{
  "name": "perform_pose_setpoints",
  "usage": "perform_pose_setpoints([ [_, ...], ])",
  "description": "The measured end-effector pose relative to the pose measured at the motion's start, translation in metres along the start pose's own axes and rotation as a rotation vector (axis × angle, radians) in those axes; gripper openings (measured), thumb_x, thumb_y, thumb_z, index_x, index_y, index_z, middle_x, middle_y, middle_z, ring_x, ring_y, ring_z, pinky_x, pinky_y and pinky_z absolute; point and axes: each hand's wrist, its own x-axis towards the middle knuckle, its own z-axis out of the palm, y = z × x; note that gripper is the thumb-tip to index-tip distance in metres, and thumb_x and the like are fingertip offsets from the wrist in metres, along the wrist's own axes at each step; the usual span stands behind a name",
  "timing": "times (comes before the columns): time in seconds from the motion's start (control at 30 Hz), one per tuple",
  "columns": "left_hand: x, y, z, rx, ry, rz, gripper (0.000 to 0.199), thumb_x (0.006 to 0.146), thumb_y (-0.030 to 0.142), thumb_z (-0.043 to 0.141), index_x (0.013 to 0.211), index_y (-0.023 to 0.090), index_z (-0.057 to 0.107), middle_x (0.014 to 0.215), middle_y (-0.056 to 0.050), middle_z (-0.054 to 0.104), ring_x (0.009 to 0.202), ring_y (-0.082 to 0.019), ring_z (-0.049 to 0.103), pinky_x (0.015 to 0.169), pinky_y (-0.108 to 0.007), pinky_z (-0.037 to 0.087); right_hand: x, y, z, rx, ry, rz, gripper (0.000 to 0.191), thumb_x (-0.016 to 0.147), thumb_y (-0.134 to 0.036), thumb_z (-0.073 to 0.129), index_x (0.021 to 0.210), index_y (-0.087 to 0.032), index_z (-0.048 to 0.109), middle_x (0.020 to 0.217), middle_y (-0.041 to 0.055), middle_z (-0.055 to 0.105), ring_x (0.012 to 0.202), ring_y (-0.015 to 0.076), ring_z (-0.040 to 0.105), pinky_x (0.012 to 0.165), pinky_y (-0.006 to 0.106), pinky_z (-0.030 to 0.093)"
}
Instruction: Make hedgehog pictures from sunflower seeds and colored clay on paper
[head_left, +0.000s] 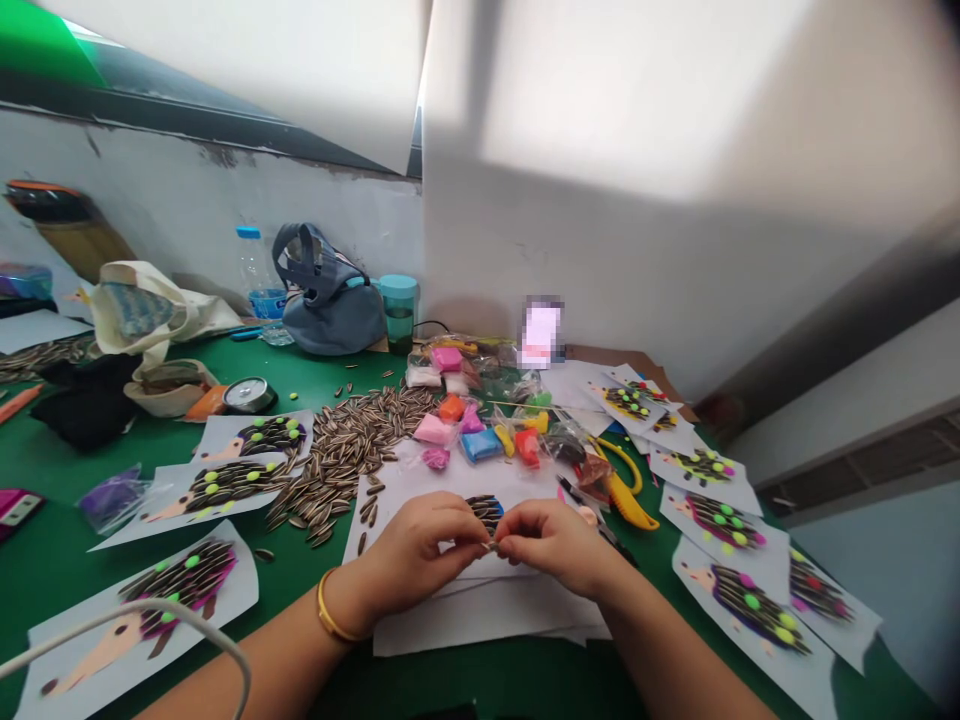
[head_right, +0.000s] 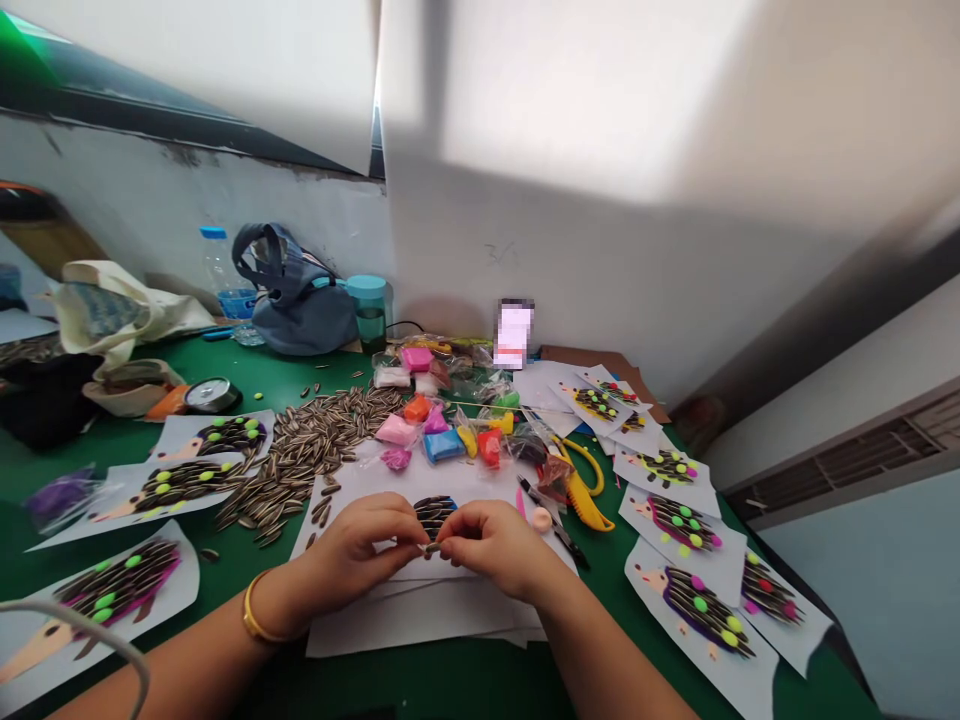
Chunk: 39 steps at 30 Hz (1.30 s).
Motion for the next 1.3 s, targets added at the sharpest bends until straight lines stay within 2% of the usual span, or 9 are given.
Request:
perform_pose_setpoints([
  [0.17,0.003,-0.012,-0.003,0.002,0.244,-0.312,0.012,0.09,0.025,0.058,0.084,0.02,0.066,0.077,-0.001,0.066,0.071,-0.013,0.06,0.066,-0.024,0.046,-0.001,0.0,-0.014,-0.29,0.092,-0.033,0.014,0.078,-0.026,0.06,0.079,-0.02,0.074,0.072,-0.001,0.069,0.063,0.0125,0.054,0.057,0.023,0.036],
  [0.3,0.006,-0.026,-0.005,-0.045,0.371,-0.466,0.016,0.088,0.033,0.057,0.082,0.019,0.065,0.074,-0.001,0.064,0.069,-0.015,0.059,0.063,-0.026,0.046,0.001,0.007,-0.022,-0.333,0.1,-0.038,0.014,0.078,-0.027,0.06,0.078,-0.02,0.072,0.071,-0.0002,0.068,0.063,0.0142,0.056,0.057,0.023,0.039],
  [0.37,0.006,-0.031,-0.006,-0.082,0.387,-0.503,0.019,0.087,0.035,0.057,0.082,0.019,0.064,0.074,-0.001,0.064,0.069,-0.016,0.06,0.063,-0.026,0.047,0.005,0.012,-0.026,-0.31,0.18,-0.051,0.016,0.079,-0.03,0.059,0.079,-0.02,0.072,0.073,0.0011,0.069,0.066,0.0159,0.059,0.06,0.024,0.041],
  [0.43,0.006,-0.035,-0.005,-0.095,0.386,-0.525,0.019,0.087,0.037,0.057,0.082,0.019,0.065,0.074,-0.001,0.065,0.07,-0.017,0.061,0.064,-0.027,0.047,0.011,0.018,-0.03,-0.317,0.345,-0.083,0.02,0.081,-0.033,0.057,0.083,-0.02,0.072,0.079,0.0026,0.07,0.073,0.0182,0.062,0.065,0.026,0.044],
  [0.53,0.005,-0.038,-0.004,-0.072,0.365,-0.541,0.018,0.086,0.037,0.058,0.082,0.02,0.065,0.076,0.0,0.066,0.072,-0.017,0.062,0.066,-0.027,0.047,0.021,0.027,-0.034,-0.436,0.518,-0.103,0.022,0.084,-0.034,0.054,0.09,-0.022,0.072,0.092,0.0036,0.073,0.084,0.0212,0.064,0.073,0.03,0.045],
  [0.77,0.004,-0.04,-0.003,0.038,0.287,-0.553,0.02,0.087,0.038,0.056,0.084,0.021,0.065,0.08,-0.001,0.067,0.075,-0.018,0.062,0.069,-0.029,0.047,0.028,0.031,-0.032,-0.503,0.547,-0.064,0.02,0.087,-0.032,0.052,0.091,-0.023,0.069,0.086,0.0012,0.072,0.077,0.0201,0.064,0.067,0.029,0.043],
  [1.0,0.005,-0.034,-0.002,0.125,0.132,-0.552,0.019,0.089,0.034,0.053,0.086,0.022,0.067,0.082,-0.002,0.07,0.077,-0.019,0.063,0.071,-0.03,0.048,0.016,0.02,-0.027,-0.612,0.481,-0.132,0.018,0.087,-0.028,0.053,0.087,-0.022,0.07,0.093,0.0034,0.072,0.084,0.0208,0.063,0.072,0.03,0.043],
  [1.17,0.004,-0.028,0.0,0.129,0.18,-0.456,0.014,0.088,0.029,0.055,0.089,0.023,0.068,0.094,-0.004,0.072,0.089,-0.021,0.066,0.082,-0.033,0.05,0.014,0.017,-0.024,-0.436,0.517,-0.211,0.017,0.088,-0.03,0.055,0.089,-0.021,0.069,0.09,0.0039,0.07,0.082,0.0197,0.062,0.071,0.029,0.043],
  [1.3,0.006,-0.012,0.002,-0.098,0.174,-0.34,0.013,0.089,0.029,0.057,0.085,0.021,0.067,0.118,-0.008,0.068,0.11,-0.022,0.062,0.096,-0.036,0.049,0.012,0.011,-0.008,-0.342,0.5,-0.316,0.015,0.089,-0.029,0.056,0.086,-0.02,0.068,0.085,0.0037,0.068,0.079,0.0185,0.059,0.071,0.028,0.043],
])
